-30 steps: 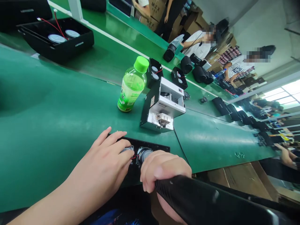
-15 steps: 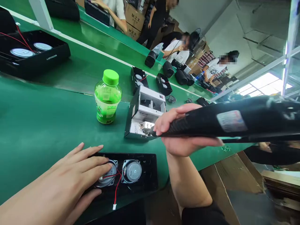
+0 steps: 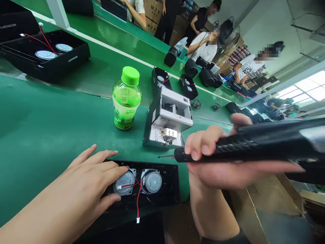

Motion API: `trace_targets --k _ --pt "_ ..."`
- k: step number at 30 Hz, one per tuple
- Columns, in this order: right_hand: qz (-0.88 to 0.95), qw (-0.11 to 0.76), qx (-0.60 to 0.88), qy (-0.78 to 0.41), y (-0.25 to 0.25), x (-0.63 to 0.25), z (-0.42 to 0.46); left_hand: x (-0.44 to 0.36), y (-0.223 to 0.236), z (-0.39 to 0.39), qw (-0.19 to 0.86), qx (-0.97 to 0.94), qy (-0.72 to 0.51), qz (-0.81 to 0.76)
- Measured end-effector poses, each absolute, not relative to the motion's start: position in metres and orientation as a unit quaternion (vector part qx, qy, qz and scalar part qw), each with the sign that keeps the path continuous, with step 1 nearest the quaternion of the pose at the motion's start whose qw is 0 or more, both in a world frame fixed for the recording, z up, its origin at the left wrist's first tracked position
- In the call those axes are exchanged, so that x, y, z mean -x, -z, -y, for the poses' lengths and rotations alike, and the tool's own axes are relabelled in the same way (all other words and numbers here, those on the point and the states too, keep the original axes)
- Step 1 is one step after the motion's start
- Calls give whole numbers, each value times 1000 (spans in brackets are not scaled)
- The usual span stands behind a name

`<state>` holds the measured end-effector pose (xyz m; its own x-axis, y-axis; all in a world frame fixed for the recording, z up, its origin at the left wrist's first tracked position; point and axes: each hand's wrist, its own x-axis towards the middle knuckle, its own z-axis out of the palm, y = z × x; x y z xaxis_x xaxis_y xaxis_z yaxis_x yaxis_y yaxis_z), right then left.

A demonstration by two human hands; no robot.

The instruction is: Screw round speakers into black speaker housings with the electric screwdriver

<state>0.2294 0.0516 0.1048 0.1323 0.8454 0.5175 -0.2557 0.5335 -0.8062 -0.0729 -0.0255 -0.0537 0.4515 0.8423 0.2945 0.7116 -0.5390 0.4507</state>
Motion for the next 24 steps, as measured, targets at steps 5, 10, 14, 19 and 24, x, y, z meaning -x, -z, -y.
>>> trace_targets --k 5,10,14,19,24 --pt "538 626 262 -500 -117 -228 -19 73 49 26 142 -842 -229 -468" --pt "514 587 250 -574 -84 -203 -28 74 44 23 144 -844 -224 -467" --pt "505 569 250 -600 -73 -190 -35 73 39 23 131 -849 -222 -461" --pt "514 571 262 -584 -73 -183 -35 73 41 23 115 -853 -236 -451" --pt "509 587 234 -584 -63 -180 -36 72 40 22 104 -859 -241 -440"
